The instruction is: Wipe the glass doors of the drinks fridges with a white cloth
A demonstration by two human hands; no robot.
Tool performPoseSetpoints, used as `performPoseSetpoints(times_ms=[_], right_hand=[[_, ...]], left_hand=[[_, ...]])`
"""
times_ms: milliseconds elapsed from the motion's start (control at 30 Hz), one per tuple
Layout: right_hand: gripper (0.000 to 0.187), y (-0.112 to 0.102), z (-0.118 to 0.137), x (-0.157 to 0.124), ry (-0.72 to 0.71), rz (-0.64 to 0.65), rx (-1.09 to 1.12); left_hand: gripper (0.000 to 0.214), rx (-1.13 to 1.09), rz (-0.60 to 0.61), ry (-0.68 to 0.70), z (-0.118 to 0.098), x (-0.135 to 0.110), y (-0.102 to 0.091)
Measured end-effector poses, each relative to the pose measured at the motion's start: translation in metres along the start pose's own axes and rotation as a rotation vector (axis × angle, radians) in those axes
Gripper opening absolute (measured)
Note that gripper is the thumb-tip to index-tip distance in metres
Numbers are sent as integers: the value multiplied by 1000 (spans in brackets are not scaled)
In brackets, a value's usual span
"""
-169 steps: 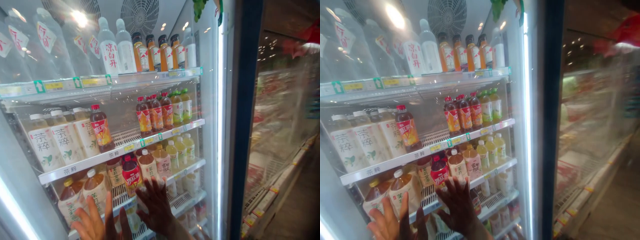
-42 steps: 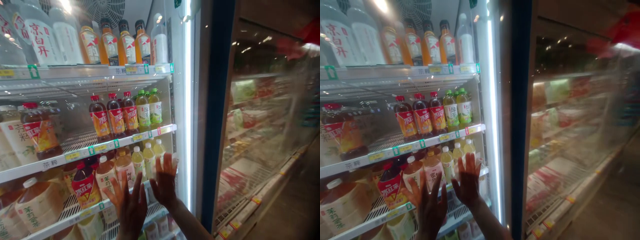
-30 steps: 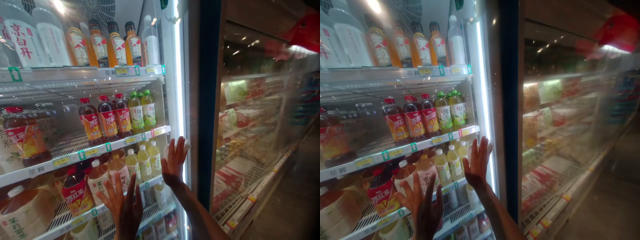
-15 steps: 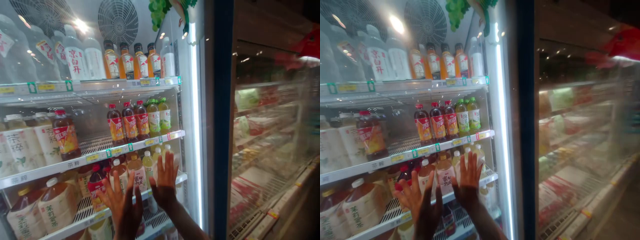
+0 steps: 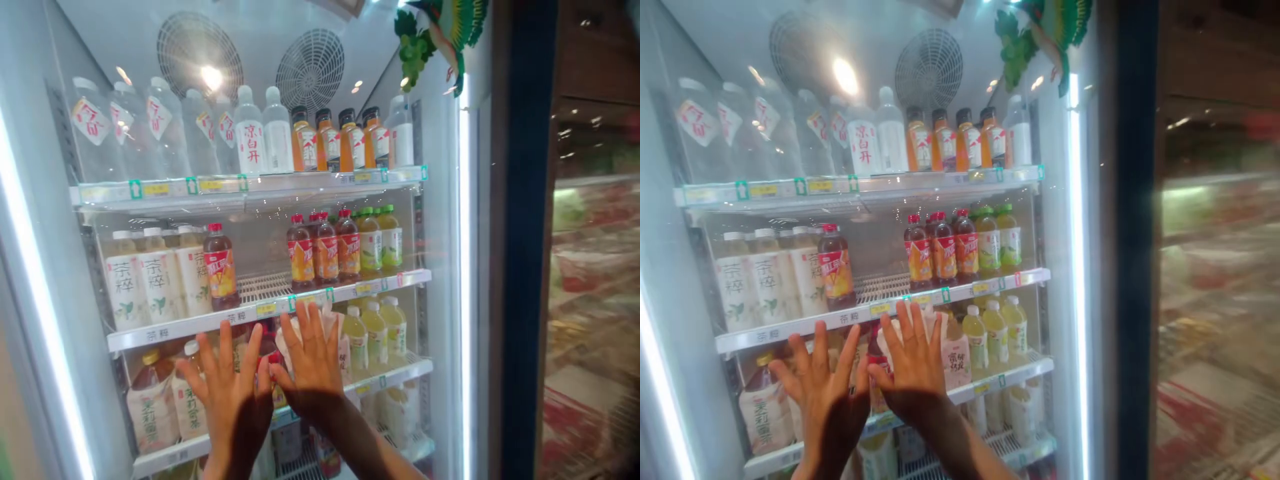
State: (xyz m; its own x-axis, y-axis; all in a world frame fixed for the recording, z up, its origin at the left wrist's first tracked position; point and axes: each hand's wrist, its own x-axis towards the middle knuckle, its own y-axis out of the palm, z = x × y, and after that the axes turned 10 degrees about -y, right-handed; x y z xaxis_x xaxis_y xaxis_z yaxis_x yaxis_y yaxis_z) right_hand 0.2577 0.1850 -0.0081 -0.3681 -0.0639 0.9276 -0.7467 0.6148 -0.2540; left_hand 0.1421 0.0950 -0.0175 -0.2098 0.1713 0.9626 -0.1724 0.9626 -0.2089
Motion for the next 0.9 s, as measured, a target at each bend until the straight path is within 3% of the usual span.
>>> performPoseSetpoints(times_ms=[200, 267, 367, 433, 667, 800, 900], right_hand=[[73, 0, 16, 75, 41, -68, 43], [74, 1, 28, 70, 13, -55, 40], [80, 8, 48, 41, -186, 16, 13], [83, 13, 55, 39, -312, 43, -27], [75, 6, 50, 139, -250, -49, -78], [81, 3, 50, 124, -388, 29, -99], [84, -1, 33, 127, -525, 83, -119]], left_hand=[[78, -34, -49, 68, 47, 46, -34], [76, -33, -66, 89, 64, 51, -44], [74, -31, -61, 104, 87, 52, -57], [74, -37, -62, 108, 98, 55, -63], [70, -40, -90, 205, 105, 89, -73], [71, -32, -124, 240, 110, 94, -73], [71, -32, -138, 265, 109, 100, -67]])
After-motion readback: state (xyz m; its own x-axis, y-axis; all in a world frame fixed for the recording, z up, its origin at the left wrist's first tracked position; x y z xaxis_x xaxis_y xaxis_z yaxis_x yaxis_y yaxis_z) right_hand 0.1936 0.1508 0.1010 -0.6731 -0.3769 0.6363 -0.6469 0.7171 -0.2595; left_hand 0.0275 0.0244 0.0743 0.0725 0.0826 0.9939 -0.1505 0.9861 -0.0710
